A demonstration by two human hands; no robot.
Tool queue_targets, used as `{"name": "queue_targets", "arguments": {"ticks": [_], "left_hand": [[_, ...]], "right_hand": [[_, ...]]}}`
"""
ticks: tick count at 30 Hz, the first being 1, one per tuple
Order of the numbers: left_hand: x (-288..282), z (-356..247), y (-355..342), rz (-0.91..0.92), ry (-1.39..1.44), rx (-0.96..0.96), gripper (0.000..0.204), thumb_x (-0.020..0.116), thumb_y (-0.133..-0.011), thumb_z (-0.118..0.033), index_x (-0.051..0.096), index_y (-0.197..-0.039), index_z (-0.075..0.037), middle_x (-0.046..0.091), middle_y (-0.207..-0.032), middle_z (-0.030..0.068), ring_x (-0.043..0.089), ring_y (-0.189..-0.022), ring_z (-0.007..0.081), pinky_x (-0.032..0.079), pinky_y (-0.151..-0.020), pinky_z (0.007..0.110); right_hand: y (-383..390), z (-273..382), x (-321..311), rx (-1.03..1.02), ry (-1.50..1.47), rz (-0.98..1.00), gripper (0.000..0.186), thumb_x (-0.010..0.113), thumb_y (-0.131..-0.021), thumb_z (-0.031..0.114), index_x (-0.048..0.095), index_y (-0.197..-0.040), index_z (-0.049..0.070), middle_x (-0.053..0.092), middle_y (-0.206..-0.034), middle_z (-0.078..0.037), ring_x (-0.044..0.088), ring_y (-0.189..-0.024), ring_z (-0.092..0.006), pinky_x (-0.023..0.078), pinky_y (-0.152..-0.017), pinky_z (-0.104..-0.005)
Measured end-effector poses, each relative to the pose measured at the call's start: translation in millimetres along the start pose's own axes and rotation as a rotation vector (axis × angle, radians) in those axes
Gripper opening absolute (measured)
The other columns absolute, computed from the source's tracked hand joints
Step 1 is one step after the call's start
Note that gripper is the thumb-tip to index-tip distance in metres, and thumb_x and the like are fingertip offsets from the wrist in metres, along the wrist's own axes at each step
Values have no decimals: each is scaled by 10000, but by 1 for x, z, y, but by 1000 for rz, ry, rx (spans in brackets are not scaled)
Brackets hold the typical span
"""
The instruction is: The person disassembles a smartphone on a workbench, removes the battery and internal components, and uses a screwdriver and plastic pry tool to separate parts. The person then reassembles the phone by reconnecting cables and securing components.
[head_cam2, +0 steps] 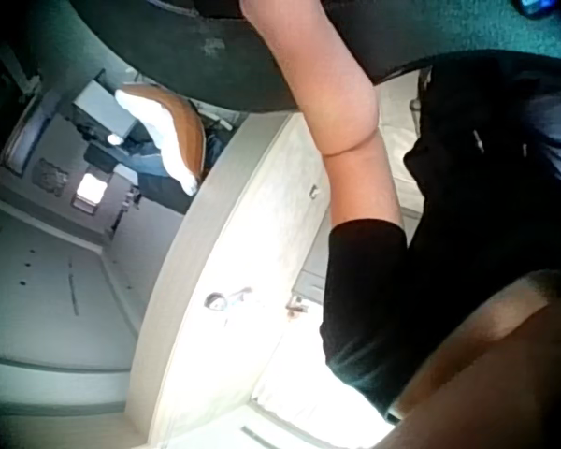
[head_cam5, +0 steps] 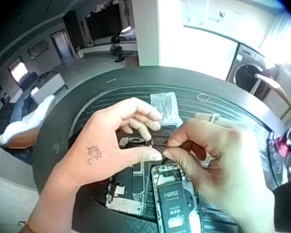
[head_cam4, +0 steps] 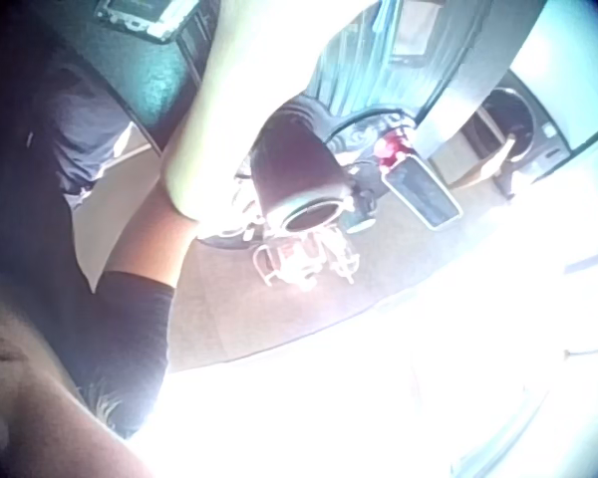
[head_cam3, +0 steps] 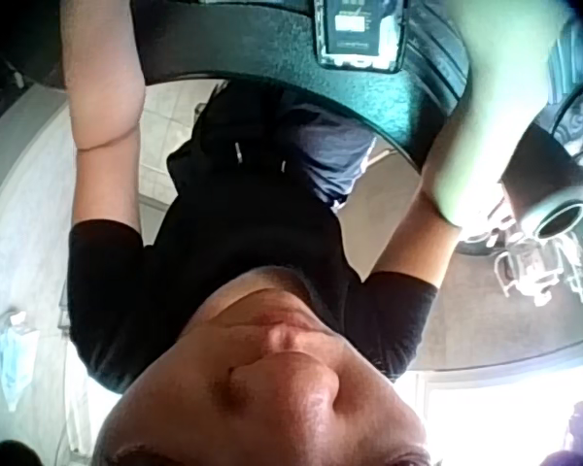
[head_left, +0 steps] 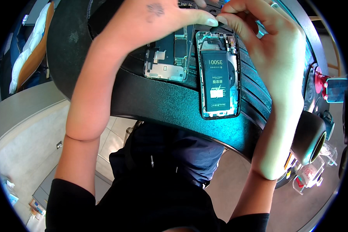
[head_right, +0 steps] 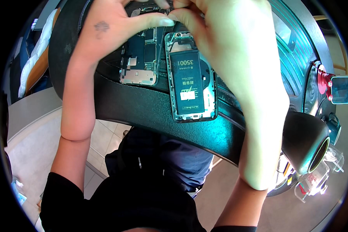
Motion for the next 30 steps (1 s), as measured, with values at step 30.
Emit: {"name": "queue_targets", "arguments": {"ticks": [30], "left_hand": [[118,-87,112,395,-358,606,151,677,-743,-142,642,-858,-50,595,-873,33,571,-784,144,419,-688,308]], "right_hand": [[86,-14,-65,374,-1823,-41,279,388,-1091,253,499,-1092,-3,433,-722,-59,390,-509,-123,346,-451,-237]]}}
Point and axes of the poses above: each hand's wrist, its own y-axis away from the middle knuckle, its own x-axis out of the palm, z = x × y, the point moved 8 cm from there along -y, towards the middle knuckle
